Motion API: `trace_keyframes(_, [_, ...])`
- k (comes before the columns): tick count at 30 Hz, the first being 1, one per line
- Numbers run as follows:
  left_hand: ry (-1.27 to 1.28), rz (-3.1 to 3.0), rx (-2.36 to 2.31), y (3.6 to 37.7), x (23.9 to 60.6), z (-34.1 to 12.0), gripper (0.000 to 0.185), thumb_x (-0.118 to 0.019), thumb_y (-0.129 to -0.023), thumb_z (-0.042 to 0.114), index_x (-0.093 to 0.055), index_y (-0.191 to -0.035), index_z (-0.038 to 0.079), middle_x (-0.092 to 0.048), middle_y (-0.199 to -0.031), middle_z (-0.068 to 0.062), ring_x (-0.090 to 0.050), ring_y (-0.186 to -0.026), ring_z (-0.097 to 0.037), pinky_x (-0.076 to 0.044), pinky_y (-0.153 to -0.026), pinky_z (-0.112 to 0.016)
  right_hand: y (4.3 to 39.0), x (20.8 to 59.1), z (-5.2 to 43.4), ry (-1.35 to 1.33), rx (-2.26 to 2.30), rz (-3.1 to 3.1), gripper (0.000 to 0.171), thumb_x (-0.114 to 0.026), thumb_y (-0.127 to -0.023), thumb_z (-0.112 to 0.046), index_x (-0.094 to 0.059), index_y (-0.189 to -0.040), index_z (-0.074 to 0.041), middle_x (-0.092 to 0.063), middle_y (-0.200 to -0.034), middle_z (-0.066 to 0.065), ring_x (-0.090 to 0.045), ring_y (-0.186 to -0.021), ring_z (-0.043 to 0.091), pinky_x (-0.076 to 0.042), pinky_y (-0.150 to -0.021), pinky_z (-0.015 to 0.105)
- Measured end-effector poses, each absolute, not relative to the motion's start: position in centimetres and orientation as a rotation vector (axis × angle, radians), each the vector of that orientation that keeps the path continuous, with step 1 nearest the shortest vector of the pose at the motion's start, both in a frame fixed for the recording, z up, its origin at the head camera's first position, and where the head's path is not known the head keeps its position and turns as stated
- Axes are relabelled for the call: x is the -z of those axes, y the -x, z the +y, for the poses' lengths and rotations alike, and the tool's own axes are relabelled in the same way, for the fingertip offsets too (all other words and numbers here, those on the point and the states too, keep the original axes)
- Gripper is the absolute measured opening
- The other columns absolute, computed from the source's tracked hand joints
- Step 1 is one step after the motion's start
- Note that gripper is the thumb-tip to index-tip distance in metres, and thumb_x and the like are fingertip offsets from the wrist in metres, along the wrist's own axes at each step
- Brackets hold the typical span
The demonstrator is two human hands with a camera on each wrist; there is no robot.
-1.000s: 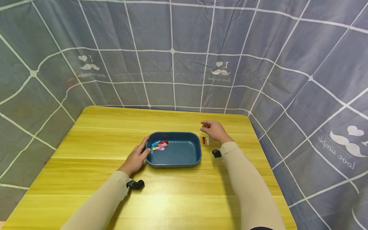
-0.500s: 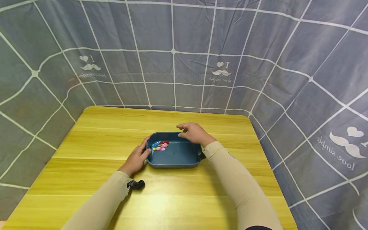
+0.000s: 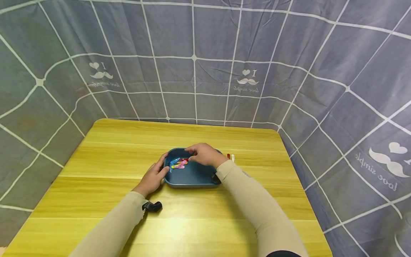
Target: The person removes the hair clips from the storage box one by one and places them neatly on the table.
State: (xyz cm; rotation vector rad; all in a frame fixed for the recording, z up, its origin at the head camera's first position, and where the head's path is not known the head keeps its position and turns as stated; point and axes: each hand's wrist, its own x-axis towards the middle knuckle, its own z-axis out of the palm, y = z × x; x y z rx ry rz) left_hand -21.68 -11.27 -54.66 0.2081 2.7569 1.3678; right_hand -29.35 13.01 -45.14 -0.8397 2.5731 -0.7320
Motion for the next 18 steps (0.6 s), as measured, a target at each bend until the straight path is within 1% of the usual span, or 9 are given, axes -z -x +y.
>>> trace_keyframes(3, [-0.195, 2.753, -1.356, 21.6, 54.6, -11.3, 0.055, -0.041, -0.095, 0.047, -0.013, -0.142, 0.053, -0.042, -0.144, -0.003, -0.026, -0.138, -0.039, -0.010, -0.116, -0.055, 29.3, 45.5, 12.6, 0.851, 0.698, 2.570, 0.045, -0.063, -0.088, -0.026, -0.055, -0.132, -0.019, -0.064, -0.121, 0.004, -0.061, -0.101, 0.012, -0.054, -0.081, 0.029])
trace_keyframes(5, [-0.192, 2.751, -1.356, 21.6, 54.6, -11.3, 0.055, -0.041, -0.095, 0.047, -0.013, -0.142, 0.054, -0.042, -0.144, -0.003, -0.024, -0.138, -0.039, -0.010, -0.115, -0.056, 29.3, 45.6, 12.3, 0.861, 0.681, 2.566, 0.044, -0.063, -0.089, -0.027, -0.055, -0.132, -0.019, -0.063, -0.121, 0.004, -0.061, -0.102, 0.012, -0.054, -0.081, 0.029])
trace_keyframes(11, [-0.198, 2.756, -1.359, 21.5, 54.4, -11.3, 0.054, -0.041, -0.096, 0.047, -0.013, -0.142, 0.054, -0.043, -0.143, -0.004, -0.026, -0.137, -0.040, -0.011, -0.115, -0.056, 29.4, 46.0, 11.4, 0.892, 0.627, 2.571, 0.043, -0.064, -0.088, -0.022, -0.056, -0.130, -0.017, -0.064, -0.120, 0.004, -0.061, -0.101, 0.013, -0.053, -0.084, 0.031])
trace_keyframes(15, [-0.203, 2.761, -1.350, 21.5, 54.4, -11.3, 0.054, -0.041, -0.096, 0.047, -0.012, -0.141, 0.055, -0.044, -0.143, -0.003, -0.027, -0.137, -0.039, -0.011, -0.115, -0.055, 29.5, 46.3, 10.7, 0.909, 0.591, 2.568, 0.043, -0.064, -0.088, -0.023, -0.057, -0.130, -0.017, -0.064, -0.120, 0.003, -0.061, -0.099, 0.012, -0.053, -0.084, 0.030])
trace_keyframes(18, [-0.200, 2.765, -1.349, 21.5, 54.4, -11.3, 0.054, -0.041, -0.096, 0.047, -0.013, -0.141, 0.055, -0.044, -0.142, -0.003, -0.031, -0.136, -0.038, -0.010, -0.116, -0.053, 29.7, 46.6, 10.3, 0.916, 0.565, 2.564, 0.043, -0.064, -0.088, -0.023, -0.056, -0.130, -0.017, -0.064, -0.120, 0.002, -0.061, -0.100, 0.011, -0.053, -0.085, 0.028])
